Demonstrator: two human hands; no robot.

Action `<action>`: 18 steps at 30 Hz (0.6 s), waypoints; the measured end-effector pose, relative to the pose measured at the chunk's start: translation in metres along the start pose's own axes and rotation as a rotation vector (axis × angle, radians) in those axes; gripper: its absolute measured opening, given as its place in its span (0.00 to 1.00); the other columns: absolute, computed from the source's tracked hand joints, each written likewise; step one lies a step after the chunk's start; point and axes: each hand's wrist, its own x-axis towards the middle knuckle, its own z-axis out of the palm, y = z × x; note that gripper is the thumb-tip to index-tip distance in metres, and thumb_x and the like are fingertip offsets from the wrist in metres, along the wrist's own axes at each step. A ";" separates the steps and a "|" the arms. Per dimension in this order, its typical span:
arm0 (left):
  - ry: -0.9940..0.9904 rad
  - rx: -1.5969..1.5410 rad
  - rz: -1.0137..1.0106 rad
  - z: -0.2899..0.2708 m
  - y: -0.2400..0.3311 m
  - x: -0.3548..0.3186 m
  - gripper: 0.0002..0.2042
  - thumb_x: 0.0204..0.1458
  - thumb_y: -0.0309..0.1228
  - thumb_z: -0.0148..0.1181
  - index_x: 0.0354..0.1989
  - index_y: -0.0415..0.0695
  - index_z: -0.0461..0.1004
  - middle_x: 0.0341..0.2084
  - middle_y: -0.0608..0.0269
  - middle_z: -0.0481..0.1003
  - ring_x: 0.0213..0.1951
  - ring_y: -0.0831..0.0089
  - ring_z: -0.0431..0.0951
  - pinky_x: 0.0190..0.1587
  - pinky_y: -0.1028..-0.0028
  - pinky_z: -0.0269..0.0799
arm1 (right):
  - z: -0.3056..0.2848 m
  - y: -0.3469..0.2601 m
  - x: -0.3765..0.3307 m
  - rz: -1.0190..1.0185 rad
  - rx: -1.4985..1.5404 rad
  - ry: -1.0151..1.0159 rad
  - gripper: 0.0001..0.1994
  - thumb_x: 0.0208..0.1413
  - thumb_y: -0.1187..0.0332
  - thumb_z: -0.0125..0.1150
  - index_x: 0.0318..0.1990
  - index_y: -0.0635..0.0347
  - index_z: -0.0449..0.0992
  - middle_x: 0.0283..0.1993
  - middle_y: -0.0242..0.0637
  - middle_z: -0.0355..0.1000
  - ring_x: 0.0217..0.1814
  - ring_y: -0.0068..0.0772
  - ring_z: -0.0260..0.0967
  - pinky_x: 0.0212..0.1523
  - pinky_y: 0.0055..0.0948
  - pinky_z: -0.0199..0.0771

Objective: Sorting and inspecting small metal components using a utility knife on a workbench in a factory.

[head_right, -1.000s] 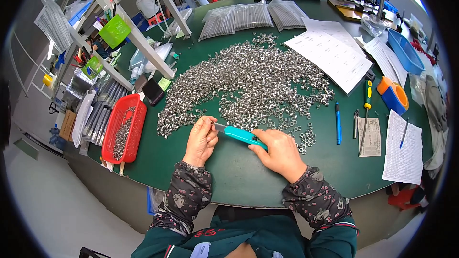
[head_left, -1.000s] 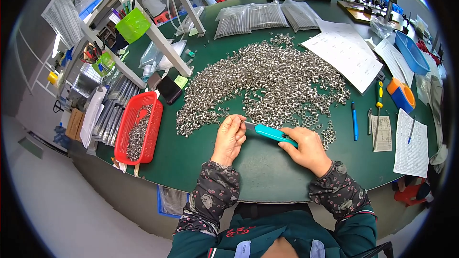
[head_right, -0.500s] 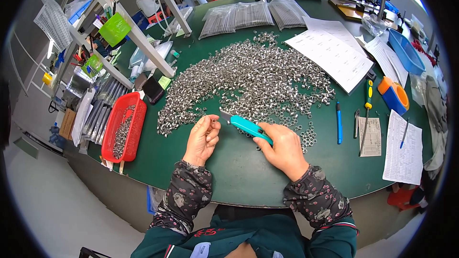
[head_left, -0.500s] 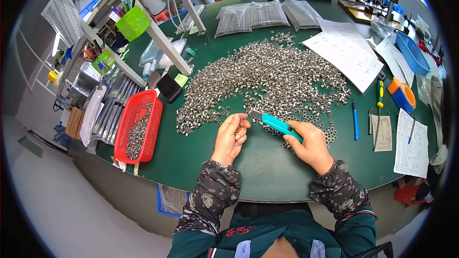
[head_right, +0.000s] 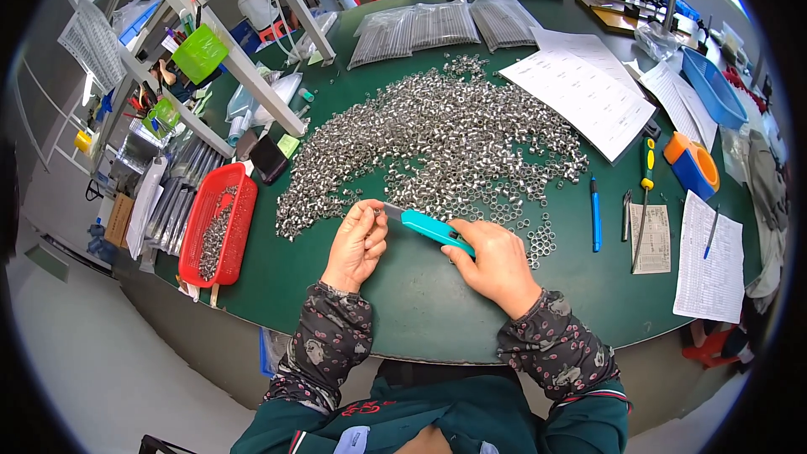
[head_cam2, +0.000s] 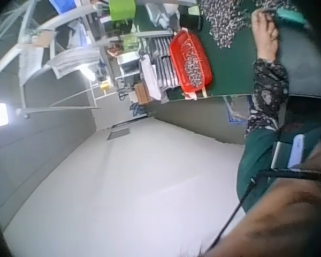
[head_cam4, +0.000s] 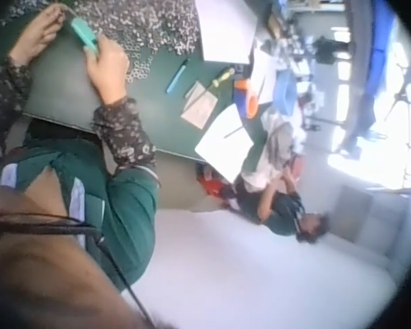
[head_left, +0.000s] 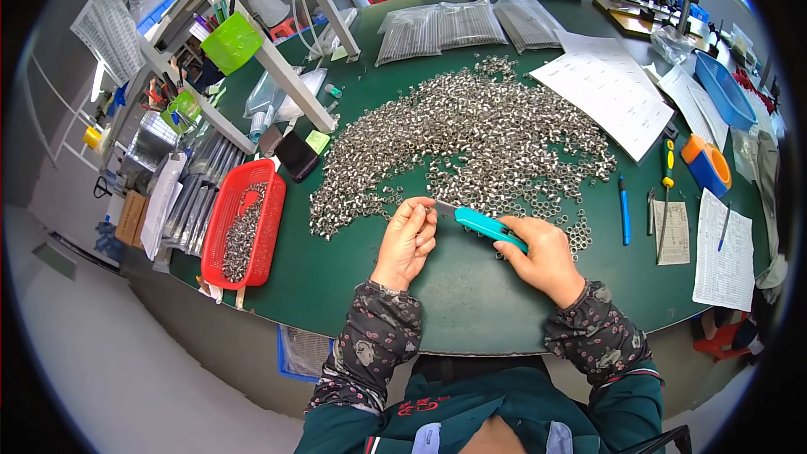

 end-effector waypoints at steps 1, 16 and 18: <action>-0.001 0.000 -0.001 0.001 0.000 0.000 0.07 0.56 0.30 0.45 0.39 0.43 0.67 0.25 0.67 0.67 0.15 0.88 0.54 0.13 0.88 0.46 | 0.000 0.000 0.000 0.005 -0.004 -0.016 0.14 0.44 0.64 0.59 0.39 0.60 0.72 0.25 0.41 0.69 0.29 0.44 0.68 0.30 0.37 0.67; 0.055 0.157 0.085 0.004 -0.002 0.000 0.04 0.53 0.27 0.50 0.37 0.43 0.67 0.22 0.71 0.66 0.15 0.89 0.54 0.14 0.88 0.46 | -0.005 0.001 0.000 0.074 0.066 -0.151 0.14 0.44 0.63 0.59 0.38 0.59 0.73 0.27 0.42 0.70 0.30 0.45 0.68 0.30 0.39 0.66; 0.053 0.254 0.101 0.001 -0.002 -0.001 0.05 0.53 0.27 0.51 0.36 0.42 0.68 0.22 0.72 0.65 0.14 0.90 0.53 0.14 0.88 0.46 | -0.004 0.002 0.001 0.085 0.066 -0.173 0.13 0.44 0.63 0.58 0.38 0.59 0.73 0.27 0.42 0.70 0.30 0.45 0.68 0.30 0.39 0.66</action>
